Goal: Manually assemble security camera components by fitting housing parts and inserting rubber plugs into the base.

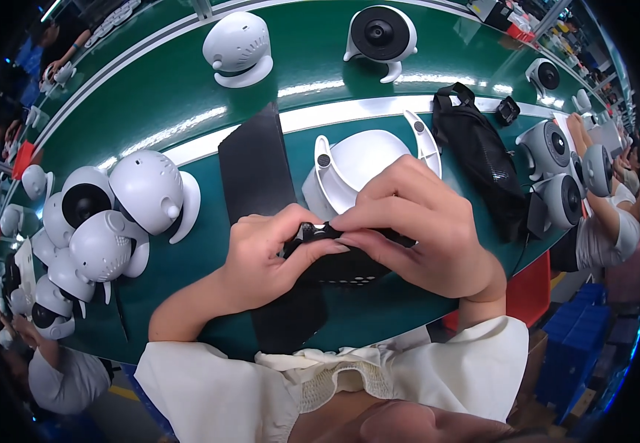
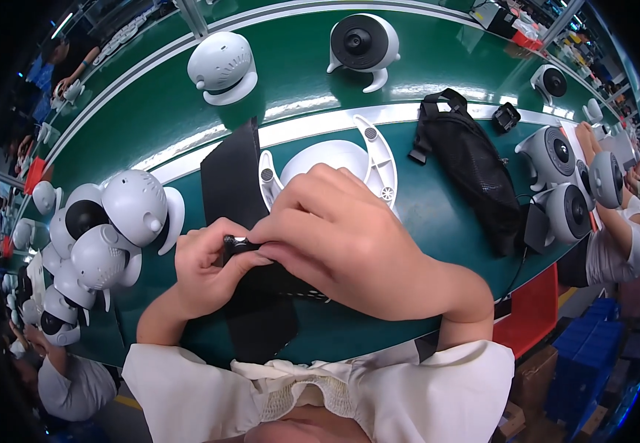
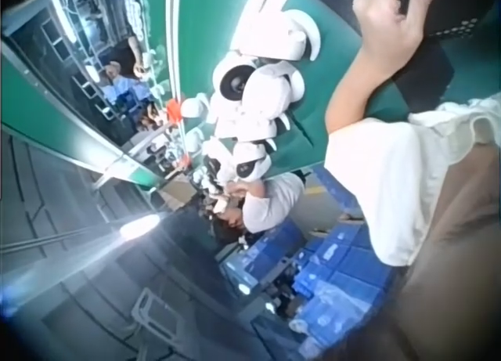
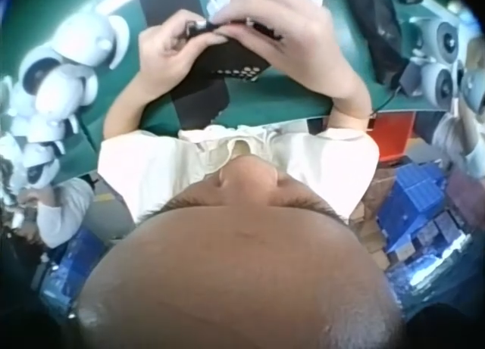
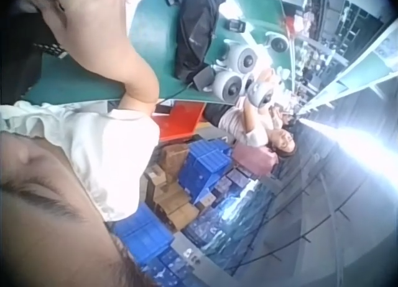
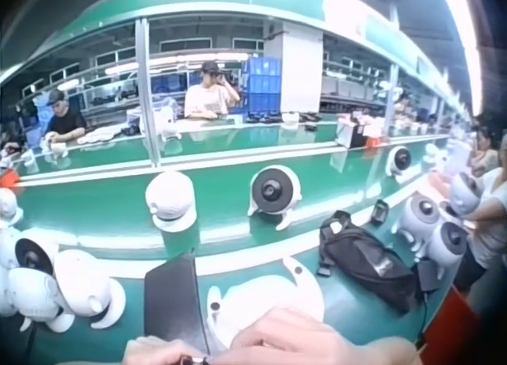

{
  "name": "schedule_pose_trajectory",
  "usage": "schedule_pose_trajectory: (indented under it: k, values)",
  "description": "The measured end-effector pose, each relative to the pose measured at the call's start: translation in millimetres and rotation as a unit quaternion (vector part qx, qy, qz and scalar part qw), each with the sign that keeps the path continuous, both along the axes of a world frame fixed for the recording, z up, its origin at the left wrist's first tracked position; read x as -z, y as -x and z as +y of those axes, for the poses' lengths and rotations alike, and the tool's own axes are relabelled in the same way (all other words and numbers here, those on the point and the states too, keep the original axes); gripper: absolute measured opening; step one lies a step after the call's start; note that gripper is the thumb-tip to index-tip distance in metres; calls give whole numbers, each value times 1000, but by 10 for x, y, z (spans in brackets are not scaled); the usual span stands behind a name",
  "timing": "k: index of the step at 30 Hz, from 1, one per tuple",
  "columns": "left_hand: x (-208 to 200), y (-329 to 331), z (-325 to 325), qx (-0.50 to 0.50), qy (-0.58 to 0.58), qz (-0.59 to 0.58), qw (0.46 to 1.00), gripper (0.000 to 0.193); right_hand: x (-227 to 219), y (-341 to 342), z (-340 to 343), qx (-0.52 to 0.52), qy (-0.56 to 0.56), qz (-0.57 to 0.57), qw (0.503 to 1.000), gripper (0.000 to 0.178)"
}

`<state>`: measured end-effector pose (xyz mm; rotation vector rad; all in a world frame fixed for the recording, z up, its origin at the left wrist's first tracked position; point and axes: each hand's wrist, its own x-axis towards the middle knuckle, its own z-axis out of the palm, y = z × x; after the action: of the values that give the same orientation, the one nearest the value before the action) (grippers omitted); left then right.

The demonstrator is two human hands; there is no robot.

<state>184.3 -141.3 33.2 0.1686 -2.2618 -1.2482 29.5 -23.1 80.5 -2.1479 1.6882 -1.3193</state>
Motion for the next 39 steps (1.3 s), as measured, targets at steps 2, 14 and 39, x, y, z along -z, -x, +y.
schedule_pose_trajectory:
  k: [2, 14, 39]
  values:
    - [-2, 24, 5, 3, 20, 16, 1000, 18, -12, -18, 21, 16, -3, 4, 1000, 25]
    - [20, 27, 78, 10, 85, 6, 996, 19, 50, -181, 158, 111, -20, 83, 990, 26]
    - [-199, 7, 23, 98, -19, -72, 992, 16, 78, -46, 127, -68, 4, -64, 996, 20]
